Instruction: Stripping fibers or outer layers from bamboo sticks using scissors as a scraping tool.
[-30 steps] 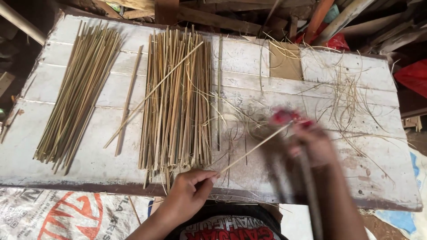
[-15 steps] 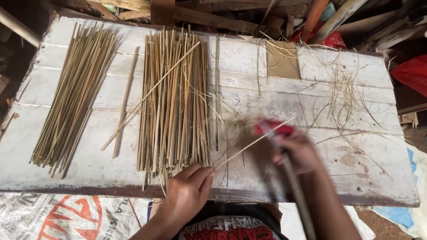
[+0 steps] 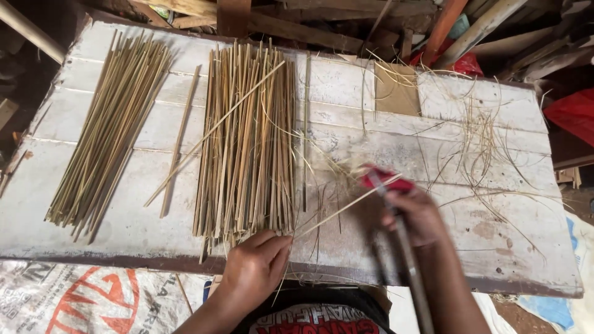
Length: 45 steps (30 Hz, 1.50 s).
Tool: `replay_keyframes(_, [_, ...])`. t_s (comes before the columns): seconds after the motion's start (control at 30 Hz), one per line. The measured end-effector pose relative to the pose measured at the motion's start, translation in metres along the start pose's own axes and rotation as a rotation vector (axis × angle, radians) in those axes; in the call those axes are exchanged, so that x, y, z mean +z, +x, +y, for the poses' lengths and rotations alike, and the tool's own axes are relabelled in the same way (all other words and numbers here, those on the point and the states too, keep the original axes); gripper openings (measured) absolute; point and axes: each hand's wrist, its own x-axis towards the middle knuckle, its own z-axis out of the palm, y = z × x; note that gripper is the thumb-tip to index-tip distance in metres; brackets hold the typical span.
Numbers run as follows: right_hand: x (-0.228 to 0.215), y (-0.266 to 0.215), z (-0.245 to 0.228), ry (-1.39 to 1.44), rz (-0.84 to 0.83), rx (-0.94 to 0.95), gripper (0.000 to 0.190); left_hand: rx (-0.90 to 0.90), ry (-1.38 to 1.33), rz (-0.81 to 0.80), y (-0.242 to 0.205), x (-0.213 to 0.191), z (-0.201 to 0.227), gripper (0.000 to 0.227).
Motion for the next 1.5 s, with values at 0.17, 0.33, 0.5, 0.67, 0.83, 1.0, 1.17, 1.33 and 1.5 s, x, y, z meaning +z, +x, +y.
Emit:
replay_keyframes(0.17, [-0.038, -0.018, -0.052, 0.216, 0.119, -0.360, 0.063, -0.065, -0.022, 0.013, -0.004, -0.008, -0.014, 0.009])
replay_keyframes(0.33, [-0.010, -0.032, -0.026, 0.350, -0.081, -0.325, 0.054, -0.175, -0.329, 0.152, 0.052, -0.006, 0.030, 0.007])
replay_keyframes(0.5, [-0.017, -0.036, 0.011, 0.430, -0.112, -0.344, 0.048, -0.283, -0.728, 0.298, 0.087, 0.044, 0.038, 0.010])
replay_keyframes(0.67, [0.014, -0.045, 0.001, 0.770, -0.326, 0.028, 0.074, -0.171, -1.381, 0.269, 0.091, 0.083, 0.045, 0.005])
replay_keyframes(0.83, [-0.004, -0.033, 0.022, 0.609, -0.294, -0.197, 0.054, -0.174, -1.217, 0.097, 0.061, 0.076, 0.041, 0.015])
replay_keyframes(1.0, [-0.046, -0.035, -0.012, 0.467, -0.193, -0.338, 0.050, -0.452, -0.957, 0.174, 0.049, -0.026, 0.019, 0.056])
replay_keyframes(1.17, [0.002, -0.031, -0.033, 0.159, -0.135, -0.300, 0.030, -0.133, -0.019, -0.446, 0.039, -0.060, 0.017, 0.050])
replay_keyframes(1.33, [0.075, -0.020, 0.000, 0.113, -0.211, -0.136, 0.047, -0.094, -0.019, -0.092, 0.033, -0.009, 0.010, 0.012])
replay_keyframes(1.5, [0.092, -0.010, 0.031, 0.181, -0.419, 0.262, 0.034, 0.019, 0.097, 0.064, 0.021, 0.012, 0.007, 0.016])
